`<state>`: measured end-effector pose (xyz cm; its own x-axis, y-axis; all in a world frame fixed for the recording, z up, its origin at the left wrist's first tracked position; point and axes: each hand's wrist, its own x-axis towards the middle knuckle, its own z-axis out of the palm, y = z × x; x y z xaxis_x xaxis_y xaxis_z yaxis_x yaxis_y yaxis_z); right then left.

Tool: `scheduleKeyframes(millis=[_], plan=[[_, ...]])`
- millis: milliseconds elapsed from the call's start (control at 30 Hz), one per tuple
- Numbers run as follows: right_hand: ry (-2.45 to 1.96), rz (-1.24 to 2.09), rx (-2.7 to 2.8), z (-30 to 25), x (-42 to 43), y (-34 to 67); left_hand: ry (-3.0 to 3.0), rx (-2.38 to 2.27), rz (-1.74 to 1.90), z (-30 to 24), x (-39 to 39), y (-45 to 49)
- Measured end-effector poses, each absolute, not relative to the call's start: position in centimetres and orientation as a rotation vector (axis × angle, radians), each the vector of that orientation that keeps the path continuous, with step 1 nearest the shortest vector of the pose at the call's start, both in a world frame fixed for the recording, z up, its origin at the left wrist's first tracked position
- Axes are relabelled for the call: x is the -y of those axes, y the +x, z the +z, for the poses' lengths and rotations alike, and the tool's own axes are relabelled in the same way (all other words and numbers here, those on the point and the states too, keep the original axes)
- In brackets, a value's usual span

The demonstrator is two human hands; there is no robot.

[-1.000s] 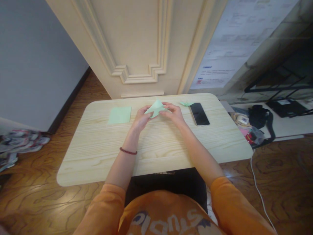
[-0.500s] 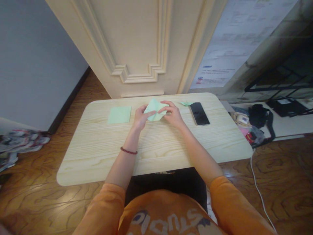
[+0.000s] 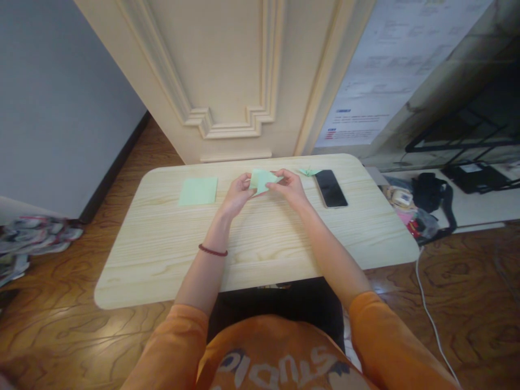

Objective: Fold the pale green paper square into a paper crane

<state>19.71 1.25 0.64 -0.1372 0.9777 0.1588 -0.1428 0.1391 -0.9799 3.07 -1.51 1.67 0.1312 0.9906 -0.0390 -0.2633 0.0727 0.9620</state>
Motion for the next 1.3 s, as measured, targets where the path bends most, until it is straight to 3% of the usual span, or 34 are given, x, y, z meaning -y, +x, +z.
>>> scheduleKeyframes(millis=[467, 800, 1300], plan=[[-0.988, 1.258, 1.293, 0.62, -1.06, 19.74, 1.097, -1.086, 1.323, 1.81, 1.50, 3.64], [-0.907, 1.547, 1.111, 0.95, -0.34, 19.04, 1.050, -1.172, 1.462, 1.34, 1.38, 3.59], [-0.891, 1.563, 1.031, 0.73, -0.57, 19.19, 0.951, -1.157, 1.519, 1.65, 1.44, 3.69]])
